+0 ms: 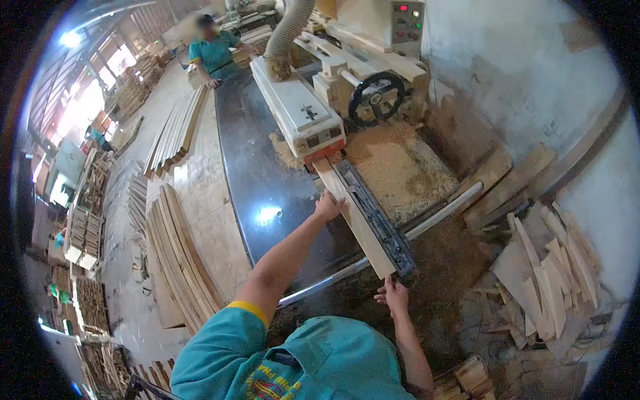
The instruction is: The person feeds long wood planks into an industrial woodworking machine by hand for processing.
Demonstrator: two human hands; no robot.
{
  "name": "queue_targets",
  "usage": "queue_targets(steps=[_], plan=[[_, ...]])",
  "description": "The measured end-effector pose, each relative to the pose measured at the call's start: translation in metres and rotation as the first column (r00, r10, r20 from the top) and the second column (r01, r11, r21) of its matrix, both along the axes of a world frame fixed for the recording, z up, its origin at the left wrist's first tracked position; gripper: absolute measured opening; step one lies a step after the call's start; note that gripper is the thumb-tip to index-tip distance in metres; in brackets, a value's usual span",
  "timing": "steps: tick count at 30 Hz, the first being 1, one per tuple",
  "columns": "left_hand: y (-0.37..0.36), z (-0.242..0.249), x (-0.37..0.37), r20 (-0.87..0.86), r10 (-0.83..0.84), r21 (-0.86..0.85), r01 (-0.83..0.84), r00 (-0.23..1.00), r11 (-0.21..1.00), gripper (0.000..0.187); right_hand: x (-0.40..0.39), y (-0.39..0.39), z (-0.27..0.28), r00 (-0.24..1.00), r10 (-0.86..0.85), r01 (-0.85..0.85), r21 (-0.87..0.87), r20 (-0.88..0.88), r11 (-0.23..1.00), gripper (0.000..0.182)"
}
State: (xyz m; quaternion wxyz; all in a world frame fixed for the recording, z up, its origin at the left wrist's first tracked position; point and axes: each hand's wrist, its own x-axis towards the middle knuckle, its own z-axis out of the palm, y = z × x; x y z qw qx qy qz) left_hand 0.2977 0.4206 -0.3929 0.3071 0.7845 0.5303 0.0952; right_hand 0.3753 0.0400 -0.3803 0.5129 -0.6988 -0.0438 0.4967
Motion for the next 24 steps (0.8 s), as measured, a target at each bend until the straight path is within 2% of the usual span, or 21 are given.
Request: queue_targets(steps=[1,2,3,5,6,7,9,11,12,14,15,18,19,21,22,23,24], plan=[[0.000,0.005,-0.005,0.010,-0.021,0.001,0.021,1.000,1.000,0.093,0.000,0.004,0.003,0.999,0.039,-0.039,-0.009,0.003,0.999,0.044],[-0.008,0.005,-0.013,0.052,-0.014,0.121,0.007,0.999,0.993,0.085,-0.001,0.003,0.007,0.999,0.051,-0.051,0.000,0.005,0.999,0.044],[-0.016,0.010,-0.024,0.053,0.000,0.130,-0.007,0.999,0.992,0.085,-0.004,-0.002,0.007,0.996,0.084,-0.084,0.029,-0.003,0.996,0.044],[-0.038,0.021,-0.049,0.402,-0.034,0.056,0.012,0.915,0.998,0.074,-0.009,-0.015,0.000,0.988,0.150,-0.148,0.083,-0.025,0.986,0.043],[-0.062,0.037,-0.062,0.496,0.022,0.057,-0.058,0.868,0.997,0.057,-0.011,-0.022,-0.004,0.986,0.164,-0.161,0.083,-0.028,0.983,0.043],[-0.073,0.029,-0.077,0.494,0.035,0.056,-0.072,0.868,0.996,0.057,-0.012,-0.029,-0.008,0.982,0.179,-0.175,0.078,-0.051,0.981,0.043],[-0.091,0.016,-0.113,0.653,0.146,-0.175,-0.040,0.743,0.984,0.043,-0.013,-0.038,-0.012,0.975,0.209,-0.203,0.075,-0.077,0.976,0.042],[-0.122,0.027,-0.148,0.705,0.313,-0.333,-0.092,0.636,0.938,0.033,-0.014,-0.040,-0.015,0.971,0.205,-0.206,0.007,-0.122,0.979,0.043],[-0.136,0.032,-0.166,0.701,0.326,-0.334,-0.112,0.634,0.936,0.033,-0.014,-0.040,-0.018,0.966,0.224,-0.225,0.007,-0.128,0.974,0.043],[-0.162,0.035,-0.203,0.709,0.381,-0.236,-0.310,0.593,0.921,0.029,-0.015,-0.037,-0.024,0.962,0.239,-0.240,0.002,-0.131,0.971,0.044],[-0.172,0.028,-0.222,0.706,0.401,-0.235,-0.340,0.584,0.911,0.029,-0.016,-0.033,-0.024,0.954,0.268,-0.271,0.002,-0.136,0.963,0.044],[-0.197,-0.004,-0.280,0.716,0.575,-0.275,-0.598,0.395,0.753,0.028,-0.022,-0.021,-0.019,0.946,0.298,-0.303,-0.022,-0.129,0.953,0.047],[-0.203,-0.015,-0.300,0.711,0.593,-0.273,-0.629,0.378,0.728,0.028,-0.023,-0.018,-0.020,0.932,0.335,-0.341,-0.023,-0.137,0.940,0.047],[-0.216,-0.030,-0.337,0.640,0.743,-0.319,-0.813,0.194,0.487,0.032,-0.028,-0.012,-0.021,0.930,0.333,-0.338,-0.001,-0.152,0.941,0.046],[-0.222,-0.030,-0.348,0.656,0.749,-0.284,-0.891,0.089,0.354,0.039,-0.031,-0.008,-0.019,0.924,0.354,-0.358,-0.001,-0.147,0.934,0.045],[-0.226,-0.028,-0.363,0.654,0.753,-0.280,-0.903,0.070,0.327,0.039,-0.033,-0.004,-0.018,0.912,0.381,-0.386,-0.001,-0.153,0.923,0.045],[-0.230,-0.030,-0.382,0.597,0.784,-0.520,-0.827,-0.172,0.214,0.044,-0.035,0.000,-0.016,0.903,0.401,-0.407,-0.009,-0.153,0.913,0.045]])
